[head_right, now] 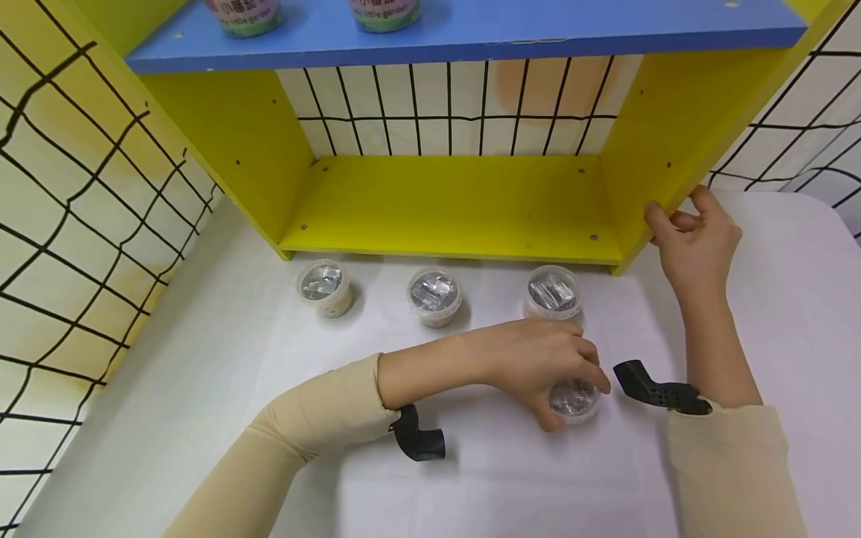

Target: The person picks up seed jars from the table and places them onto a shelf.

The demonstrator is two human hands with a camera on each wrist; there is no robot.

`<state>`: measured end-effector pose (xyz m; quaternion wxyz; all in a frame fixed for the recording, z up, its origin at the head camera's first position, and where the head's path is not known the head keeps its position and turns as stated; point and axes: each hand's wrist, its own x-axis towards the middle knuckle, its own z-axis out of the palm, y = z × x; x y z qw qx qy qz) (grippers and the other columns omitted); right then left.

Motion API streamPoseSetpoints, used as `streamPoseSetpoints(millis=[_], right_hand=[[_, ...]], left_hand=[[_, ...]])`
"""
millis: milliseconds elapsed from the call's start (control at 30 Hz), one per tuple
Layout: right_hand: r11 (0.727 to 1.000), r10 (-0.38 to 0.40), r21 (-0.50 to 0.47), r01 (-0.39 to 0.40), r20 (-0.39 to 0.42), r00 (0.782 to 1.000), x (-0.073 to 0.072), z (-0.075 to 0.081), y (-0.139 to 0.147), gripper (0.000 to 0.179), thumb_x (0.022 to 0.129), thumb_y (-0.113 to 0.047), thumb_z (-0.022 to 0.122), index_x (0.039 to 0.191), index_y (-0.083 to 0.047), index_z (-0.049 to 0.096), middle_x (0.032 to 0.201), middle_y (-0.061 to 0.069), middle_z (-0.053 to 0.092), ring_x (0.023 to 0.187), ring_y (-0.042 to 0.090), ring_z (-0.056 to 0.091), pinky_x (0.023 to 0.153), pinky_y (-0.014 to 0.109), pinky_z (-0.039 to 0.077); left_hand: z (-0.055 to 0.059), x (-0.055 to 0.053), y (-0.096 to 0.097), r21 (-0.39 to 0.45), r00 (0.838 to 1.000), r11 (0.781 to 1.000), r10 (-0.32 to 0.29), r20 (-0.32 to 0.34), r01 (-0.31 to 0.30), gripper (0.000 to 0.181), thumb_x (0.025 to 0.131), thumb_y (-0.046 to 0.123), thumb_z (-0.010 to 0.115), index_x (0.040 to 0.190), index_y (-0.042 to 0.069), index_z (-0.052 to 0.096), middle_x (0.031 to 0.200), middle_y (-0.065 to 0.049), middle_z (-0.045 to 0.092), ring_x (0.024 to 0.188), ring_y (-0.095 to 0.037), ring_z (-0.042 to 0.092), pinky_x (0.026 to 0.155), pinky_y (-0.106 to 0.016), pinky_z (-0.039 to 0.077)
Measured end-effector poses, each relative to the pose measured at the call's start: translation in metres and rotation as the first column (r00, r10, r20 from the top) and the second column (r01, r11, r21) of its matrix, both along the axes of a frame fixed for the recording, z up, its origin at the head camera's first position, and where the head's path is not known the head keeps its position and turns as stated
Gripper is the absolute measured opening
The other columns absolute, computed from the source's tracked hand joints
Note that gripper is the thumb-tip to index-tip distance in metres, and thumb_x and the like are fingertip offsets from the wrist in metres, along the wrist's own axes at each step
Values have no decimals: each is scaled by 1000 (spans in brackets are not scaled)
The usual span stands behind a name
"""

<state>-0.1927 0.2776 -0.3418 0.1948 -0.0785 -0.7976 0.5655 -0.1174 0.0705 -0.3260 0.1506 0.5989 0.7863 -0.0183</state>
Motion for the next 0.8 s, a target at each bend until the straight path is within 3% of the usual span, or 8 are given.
streamPoseSetpoints(millis=[233, 367, 567, 800], right_hand=[[999, 23, -35, -23, 4, 1000, 1, 0, 1, 45, 86, -17, 63, 130, -20, 53, 115, -8, 64, 70, -14, 60, 56, 8, 46], [999, 27, -36, -27, 4, 1000, 0, -1, 1, 45, 87, -17, 62, 130, -20, 53, 115, -8, 64, 71, -14, 60, 56, 8, 46], [999, 30, -30, -30, 19, 999, 0, -2, 0, 45, 87, -17, 62, 131, -21, 51, 115, -8, 64, 70, -14, 59, 55, 8, 46], [1000, 29, -10, -29, 17, 999, 1, -1, 2, 45, 87, -17, 61, 131, -21, 51, 105, -16, 66, 68, -15, 59, 54, 7, 45]], left_hand=[[7, -2, -8, 13, 997, 1000, -16, 76, 15, 59, 74, 49, 67, 128, 32, 52, 114, 13, 54, 102, -3, 47, 83, -14, 36], [13, -3, -15, 8, 998, 1000, -12, 69, 11, 57, 74, 47, 66, 127, 30, 53, 115, 13, 54, 102, -3, 48, 83, -13, 37], [22, -4, -31, -22, 997, 998, 53, 58, -52, 56, 74, 45, 66, 127, 33, 53, 117, 14, 53, 102, 0, 48, 81, -19, 41], [41, -7, -50, 2, 995, 997, 79, 56, -80, 56, 74, 43, 66, 127, 30, 54, 119, 12, 52, 103, -5, 47, 82, -18, 41]])
